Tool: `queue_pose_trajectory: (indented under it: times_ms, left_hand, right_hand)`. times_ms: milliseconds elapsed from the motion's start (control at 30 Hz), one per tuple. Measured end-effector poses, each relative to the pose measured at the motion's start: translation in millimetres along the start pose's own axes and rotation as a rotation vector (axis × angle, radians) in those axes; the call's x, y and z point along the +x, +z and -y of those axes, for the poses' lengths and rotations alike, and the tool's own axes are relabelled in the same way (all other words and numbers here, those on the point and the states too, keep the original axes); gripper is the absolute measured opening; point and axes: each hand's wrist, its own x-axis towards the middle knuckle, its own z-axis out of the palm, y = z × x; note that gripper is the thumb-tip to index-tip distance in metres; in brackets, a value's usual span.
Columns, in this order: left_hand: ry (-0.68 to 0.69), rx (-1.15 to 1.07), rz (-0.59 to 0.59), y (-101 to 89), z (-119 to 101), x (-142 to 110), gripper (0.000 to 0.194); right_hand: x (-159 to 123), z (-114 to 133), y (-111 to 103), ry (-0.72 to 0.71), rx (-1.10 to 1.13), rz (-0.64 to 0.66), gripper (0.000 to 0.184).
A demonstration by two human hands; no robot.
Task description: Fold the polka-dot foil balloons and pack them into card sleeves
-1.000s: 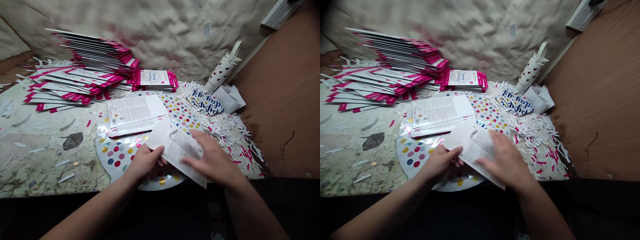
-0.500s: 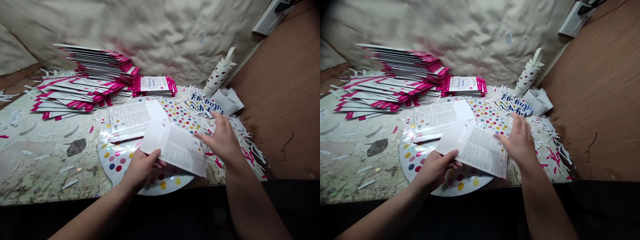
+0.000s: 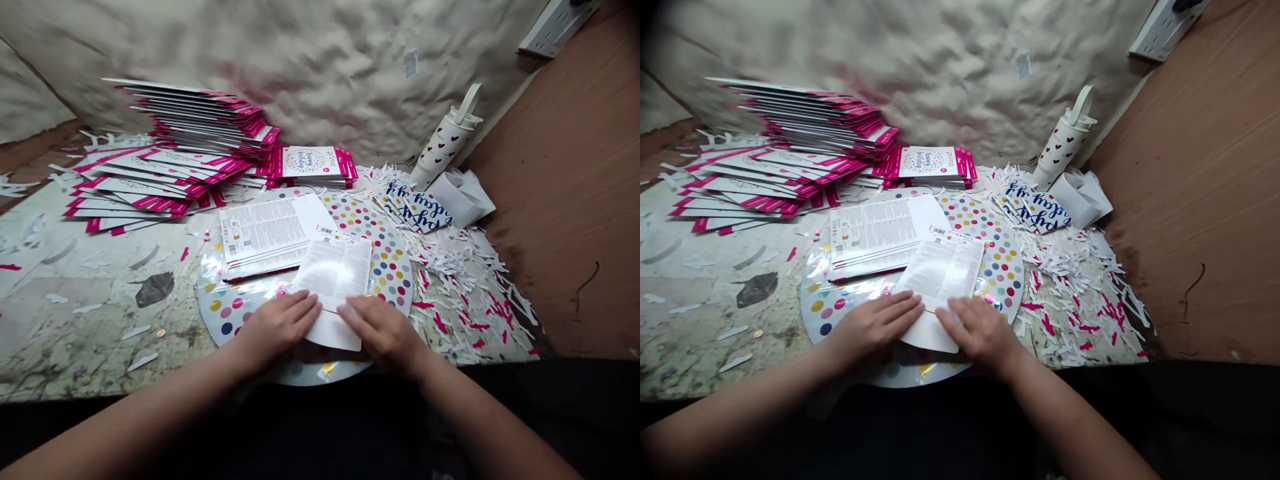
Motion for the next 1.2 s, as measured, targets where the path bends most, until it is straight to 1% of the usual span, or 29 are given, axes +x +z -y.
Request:
queue_pose_trajectory:
  times_ms: [67,100,133,200,233,300,333,400,433,467,533,567,600,633,700,733,767,800,867,900,933,967,1000,1033,1067,1100,1200]
  left_hand:
    - [-0.021,0.012,0.085,10.9,-13.9,-5.7,0.032]
    - [-0.023,0.001,0.11,13.7,-19.4,-7.3,0.031]
    - [-0.028,-0.025,0.113,14.6,-23.1,-7.8,0.03]
    - [-0.069,-0.128,0.093,11.8,-24.6,-5.1,0.025]
    - [-0.12,-0.198,0.104,9.1,-22.7,-1.9,0.021]
    - [-0.282,-0.317,0.187,3.7,-15.4,7.4,0.018]
    - [-0.379,-0.339,0.242,1.6,-10.6,12.9,0.019]
    - [-0.546,-0.321,0.326,-0.8,0.4,23.5,0.023]
    - [-0.603,-0.306,0.357,-1.4,6.6,28.1,0.026]
    - [-0.641,-0.304,0.387,-1.8,13.2,32.0,0.027]
    - [-0.659,-0.376,0.482,-3.3,26.4,37.2,0.021]
    - [-0.658,-0.429,0.528,-4.6,32.0,38.6,0.016]
    - [-0.655,-0.472,0.547,-6.4,36.0,39.4,0.013]
    - [-0.65,-0.492,0.524,-8.7,38.0,39.5,0.014]
    - [-0.665,-0.463,0.375,-14.6,34.5,38.5,0.019]
    - [-0.696,-0.464,0.307,-17.8,29.2,37.5,0.017]
    - [-0.745,-0.527,0.294,-20.8,22.1,36.2,0.013]
    - [-0.814,-0.675,0.343,-23.4,14.1,34.8,0.017]
    - [-0.986,-1.165,0.48,-25.6,-2.0,32.0,0.032]
    - [-1.067,-1.418,0.468,-24.8,-8.7,30.9,0.036]
    - [-1.143,-1.615,0.379,-22.9,-14.1,30.1,0.036]
    - [-1.212,-1.736,0.237,-19.9,-18.2,29.7,0.034]
    - [-1.272,-1.787,0.083,-16.3,-20.9,29.8,0.03]
    - [-1.321,-1.801,-0.038,-12.5,-22.7,30.3,0.026]
    - [-1.362,-1.811,-0.113,-8.8,-23.9,31.0,0.022]
    - [-1.399,-1.836,-0.159,-5.6,-24.7,32.0,0.018]
    - [-1.479,-2.027,-0.27,0.0,-26.7,34.0,0.009]
  right_hand:
    - [-10.3,18.2,3.4,-0.048,-0.03,0.066,0.034]
    - [-13.4,25.9,3.5,-0.035,-0.029,0.089,0.032]
    - [-14.9,31.7,2.8,0.007,-0.007,0.102,0.03]
    - [-13.0,36.1,-0.3,0.16,0.106,0.126,0.025]
    - [-10.0,34.9,-2.0,0.258,0.186,0.143,0.022]
    - [-1.6,27.9,-5.4,0.462,0.333,0.206,0.018]
    - [3.2,23.5,-6.9,0.555,0.375,0.247,0.016]
    - [12.1,16.2,-9.7,0.683,0.337,0.302,0.008]
    - [15.8,14.1,-10.9,0.693,0.268,0.308,0.006]
    - [18.9,13.4,-11.8,0.656,0.193,0.311,0.012]
    - [23.3,15.6,-12.3,0.49,0.086,0.35,0.026]
    - [24.8,18.1,-11.5,0.398,0.062,0.398,0.033]
    - [26.1,21.0,-10.1,0.326,0.043,0.459,0.041]
    - [27.3,24.0,-8.2,0.283,0.009,0.52,0.048]
    - [29.6,29.1,-4.5,0.25,-0.119,0.59,0.054]
    - [30.6,30.7,-3.5,0.235,-0.193,0.584,0.054]
    - [31.6,31.8,-3.6,0.218,-0.262,0.551,0.051]
    - [32.4,32.6,-4.8,0.2,-0.32,0.491,0.047]
    - [33.9,34.5,-9.6,0.155,-0.386,0.324,0.04]
    - [34.6,36.2,-12.1,0.128,-0.397,0.232,0.037]
    - [35.3,38.6,-14.0,0.1,-0.399,0.142,0.035]
    - [36.0,41.7,-14.9,0.076,-0.392,0.061,0.032]
    - [36.5,45.2,-14.5,0.06,-0.382,-0.005,0.03]
    - [36.8,48.8,-13.1,0.055,-0.372,-0.052,0.029]
    - [36.8,52.3,-10.9,0.059,-0.362,-0.083,0.028]
    - [36.5,55.1,-8.6,0.069,-0.352,-0.106,0.027]
    - [33.8,57.7,-5.8,0.094,-0.278,-0.136,0.027]
